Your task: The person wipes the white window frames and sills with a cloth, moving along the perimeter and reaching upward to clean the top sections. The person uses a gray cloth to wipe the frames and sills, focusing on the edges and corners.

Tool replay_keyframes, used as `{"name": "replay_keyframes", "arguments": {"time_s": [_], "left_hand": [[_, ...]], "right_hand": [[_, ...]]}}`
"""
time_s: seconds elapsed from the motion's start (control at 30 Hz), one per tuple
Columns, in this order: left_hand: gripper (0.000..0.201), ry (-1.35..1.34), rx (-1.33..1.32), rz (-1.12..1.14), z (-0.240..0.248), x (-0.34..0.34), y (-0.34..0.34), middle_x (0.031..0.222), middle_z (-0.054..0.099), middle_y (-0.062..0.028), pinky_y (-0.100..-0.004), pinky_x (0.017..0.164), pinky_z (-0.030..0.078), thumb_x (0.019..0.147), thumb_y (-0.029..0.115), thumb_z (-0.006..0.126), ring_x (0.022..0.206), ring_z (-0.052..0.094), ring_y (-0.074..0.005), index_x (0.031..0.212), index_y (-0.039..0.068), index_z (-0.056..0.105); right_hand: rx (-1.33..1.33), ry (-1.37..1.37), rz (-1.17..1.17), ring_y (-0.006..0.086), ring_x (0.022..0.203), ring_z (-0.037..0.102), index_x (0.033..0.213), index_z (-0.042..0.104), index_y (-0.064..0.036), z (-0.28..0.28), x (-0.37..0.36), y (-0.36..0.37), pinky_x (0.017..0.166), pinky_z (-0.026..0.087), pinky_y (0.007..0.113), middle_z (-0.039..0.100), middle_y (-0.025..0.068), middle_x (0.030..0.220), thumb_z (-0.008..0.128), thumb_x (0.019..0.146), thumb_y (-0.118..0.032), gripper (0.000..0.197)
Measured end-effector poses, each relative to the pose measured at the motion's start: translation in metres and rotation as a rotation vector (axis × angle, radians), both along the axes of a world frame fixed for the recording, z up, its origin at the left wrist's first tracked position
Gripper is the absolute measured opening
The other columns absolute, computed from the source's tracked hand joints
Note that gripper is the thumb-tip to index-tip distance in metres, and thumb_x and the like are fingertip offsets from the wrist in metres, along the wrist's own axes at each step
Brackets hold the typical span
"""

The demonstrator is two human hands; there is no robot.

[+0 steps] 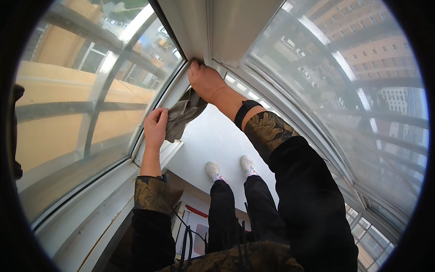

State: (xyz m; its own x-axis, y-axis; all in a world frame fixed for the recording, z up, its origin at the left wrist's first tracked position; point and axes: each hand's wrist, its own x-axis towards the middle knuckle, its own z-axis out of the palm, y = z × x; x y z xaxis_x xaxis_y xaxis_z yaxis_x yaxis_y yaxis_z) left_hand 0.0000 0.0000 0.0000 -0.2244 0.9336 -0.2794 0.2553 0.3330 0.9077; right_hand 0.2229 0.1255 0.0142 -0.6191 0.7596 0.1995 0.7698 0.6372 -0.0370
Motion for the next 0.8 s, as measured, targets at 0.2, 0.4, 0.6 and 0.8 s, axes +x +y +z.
{"name": "replay_keyframes", "arguments": {"time_s": [0.2,0.4,0.6,0.8], "left_hand": [[0.019,-0.074,0.031,0.018,-0.007,0.025,0.006,0.085,0.070,-0.0001,-0.0246,0.074,0.049,0.098,0.016,0.068,0.079,0.059,-0.0073,0.100,-0.002,0.074],[0.018,-0.052,0.045,0.006,-0.003,0.014,0.001,0.084,0.070,0.0002,-0.0250,0.073,0.049,0.098,0.016,0.068,0.078,0.059,-0.0071,0.099,-0.002,0.073],[0.018,0.058,0.040,-0.008,0.001,0.007,-0.002,0.081,0.069,-0.0015,-0.0263,0.071,0.049,0.097,0.015,0.067,0.075,0.058,-0.0081,0.098,-0.003,0.072],[0.019,0.009,0.037,0.031,0.003,0.006,-0.002,0.078,0.070,-0.0046,-0.0286,0.072,0.050,0.095,0.017,0.069,0.074,0.060,-0.0102,0.096,-0.002,0.073]], "right_hand": [[-0.061,0.004,-0.145,0.0315,0.087,0.069,0.103,0.058,-0.0011,0.003,0.031,-0.010,0.075,0.060,0.038,0.059,0.0219,0.119,0.065,0.081,-0.003,0.023],[-0.057,0.174,-0.084,0.0315,0.091,0.068,0.107,0.060,-0.0011,0.010,0.029,-0.033,0.081,0.058,0.040,0.060,0.0220,0.128,0.064,0.081,-0.003,0.026],[0.016,-0.004,-0.069,0.0303,0.110,0.061,0.103,0.064,0.0005,0.004,0.000,-0.011,0.089,0.053,0.038,0.058,0.0207,0.133,0.064,0.081,-0.007,0.023],[0.062,-0.015,-0.069,0.0315,0.109,0.060,0.103,0.064,0.0019,0.005,0.001,-0.014,0.091,0.054,0.038,0.057,0.0213,0.130,0.062,0.082,-0.008,0.023]]}}
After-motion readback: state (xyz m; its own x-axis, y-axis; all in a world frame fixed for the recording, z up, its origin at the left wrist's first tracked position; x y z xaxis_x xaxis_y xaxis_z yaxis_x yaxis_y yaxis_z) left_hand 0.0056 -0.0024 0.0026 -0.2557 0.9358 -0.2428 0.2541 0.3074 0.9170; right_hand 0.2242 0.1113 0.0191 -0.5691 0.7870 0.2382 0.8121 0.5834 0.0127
